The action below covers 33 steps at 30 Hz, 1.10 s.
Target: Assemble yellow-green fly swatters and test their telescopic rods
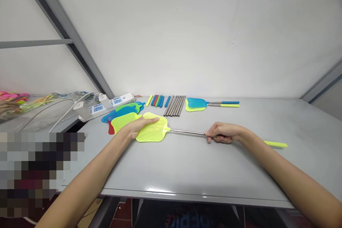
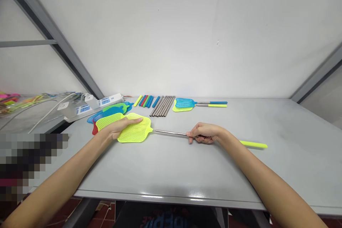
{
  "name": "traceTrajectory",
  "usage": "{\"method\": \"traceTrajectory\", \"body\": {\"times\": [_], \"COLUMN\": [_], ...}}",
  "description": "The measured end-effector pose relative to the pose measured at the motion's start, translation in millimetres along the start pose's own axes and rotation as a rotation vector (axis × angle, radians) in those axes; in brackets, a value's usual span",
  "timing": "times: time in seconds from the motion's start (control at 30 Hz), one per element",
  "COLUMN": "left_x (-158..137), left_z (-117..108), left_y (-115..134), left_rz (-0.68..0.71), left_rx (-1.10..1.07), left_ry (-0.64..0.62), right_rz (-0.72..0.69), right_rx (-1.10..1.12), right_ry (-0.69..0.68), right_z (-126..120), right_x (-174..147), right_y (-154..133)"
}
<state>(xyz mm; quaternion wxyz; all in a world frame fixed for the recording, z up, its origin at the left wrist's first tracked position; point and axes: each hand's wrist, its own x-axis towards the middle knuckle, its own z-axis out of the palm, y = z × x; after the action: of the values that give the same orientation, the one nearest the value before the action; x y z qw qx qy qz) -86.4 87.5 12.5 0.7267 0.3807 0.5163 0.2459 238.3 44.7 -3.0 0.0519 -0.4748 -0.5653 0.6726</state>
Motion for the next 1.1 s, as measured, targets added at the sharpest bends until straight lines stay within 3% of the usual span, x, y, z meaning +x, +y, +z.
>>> {"method": "traceTrajectory", "body": {"times": [1.1], "left_x": [-4.0], "left_z": [37.7], "left_y": [-15.0], "left_rz": [0.098], "left_rx": [0.002], "left_ry": [-0.058], "right_rz": [-0.009], "right_rx": [-0.029], "right_ry": [-0.018], "right_z": [4.3], "right_x": [-1.4], "right_y": [-1.6]}}
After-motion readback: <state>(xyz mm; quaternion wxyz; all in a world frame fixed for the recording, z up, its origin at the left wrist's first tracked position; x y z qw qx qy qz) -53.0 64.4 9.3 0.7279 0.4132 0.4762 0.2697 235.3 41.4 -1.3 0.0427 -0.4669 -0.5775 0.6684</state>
